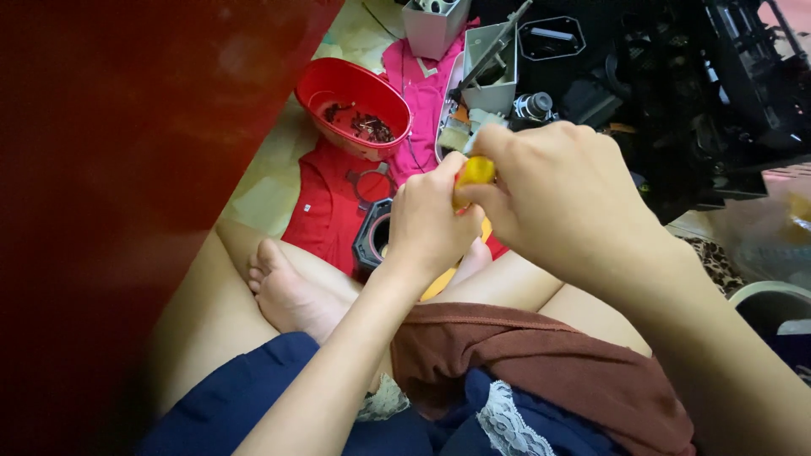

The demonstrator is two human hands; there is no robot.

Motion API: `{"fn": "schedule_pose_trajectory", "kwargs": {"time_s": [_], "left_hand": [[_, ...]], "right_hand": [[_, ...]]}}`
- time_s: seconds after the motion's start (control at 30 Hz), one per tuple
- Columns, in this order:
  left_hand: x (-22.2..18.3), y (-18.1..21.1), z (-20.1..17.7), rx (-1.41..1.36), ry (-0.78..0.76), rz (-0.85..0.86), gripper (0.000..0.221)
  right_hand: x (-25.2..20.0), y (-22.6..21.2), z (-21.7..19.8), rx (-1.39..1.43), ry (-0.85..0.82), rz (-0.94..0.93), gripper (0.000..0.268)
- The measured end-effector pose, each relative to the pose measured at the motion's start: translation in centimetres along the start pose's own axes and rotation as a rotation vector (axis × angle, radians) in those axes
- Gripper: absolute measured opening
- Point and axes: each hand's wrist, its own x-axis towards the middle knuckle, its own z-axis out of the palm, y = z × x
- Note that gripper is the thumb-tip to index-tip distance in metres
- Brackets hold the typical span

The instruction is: Sorting through a bowl of small screws and electronic components and placing them into a speaker housing while using a screwdriver.

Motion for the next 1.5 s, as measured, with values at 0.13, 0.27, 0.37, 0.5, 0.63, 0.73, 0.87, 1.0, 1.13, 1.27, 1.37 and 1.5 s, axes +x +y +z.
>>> {"fn": "schedule_pose_trajectory", "kwargs": {"time_s": [0.13, 0.27, 0.37, 0.5, 0.63, 0.73, 0.87, 1.0, 1.13, 1.27, 1.37, 1.5], "left_hand": [[0.0, 0.3, -0.4, -0.056, -0.024, -0.064, 0.018], [0.0, 0.0, -0.4, -0.062, 0.013, -0.009, 0.015], [0.0, -0.1, -0.6, -0.041, -0.015, -0.032, 0.015], [0.0, -0.1, -0.7, -0.071, 0.005, -0.022, 0.020], [-0.2, 0.1, -0.5, -0.059, 0.005, 0.014, 0.018], [-0.2, -0.3, -0.3, -0.020, 0.039, 0.043, 0.019], [-0.2, 0.0, -0.5, -0.069, 0.001, -0.003, 0.018], [-0.3, 0.0, -0.2, -0.110, 0.151, 0.061, 0.020], [-0.1, 0.4, -0.5, -0.146, 0.166, 0.065, 0.016], [0.4, 0.9, -0.5, -0.097, 0.046, -0.045, 0.018], [0.3, 1.1, -0.4, -0.087, -0.014, -0.105, 0.021], [0.4, 1.5, -0.2, -0.068, 0.003, -0.051, 0.023]], "right_hand": [[0.5, 0.2, 0.4, -0.223, 0.010, 0.069, 0.058], [0.5, 0.1, 0.4, -0.006, -0.054, 0.013, 0.040], [0.6, 0.1, 1.2, -0.095, -0.072, 0.070, 0.046], [0.5, -0.6, -0.1, 0.055, -0.026, -0.030, 0.036], [0.5, 0.1, 0.9, -0.149, -0.052, 0.047, 0.042], [0.6, 0.0, 0.9, -0.047, -0.063, 0.032, 0.047], [0.3, 0.4, 1.7, -0.114, -0.089, 0.039, 0.040], [0.4, 0.7, 2.3, -0.094, -0.083, 0.058, 0.052], [0.2, 0.9, 0.9, 0.187, -0.071, 0.018, 0.038], [0.4, 1.8, 0.6, 0.108, -0.053, 0.015, 0.029], [0.1, 1.8, 0.0, 0.181, -0.045, 0.010, 0.028], [0.2, 2.1, 0.3, 0.174, -0.012, 0.044, 0.024]]}}
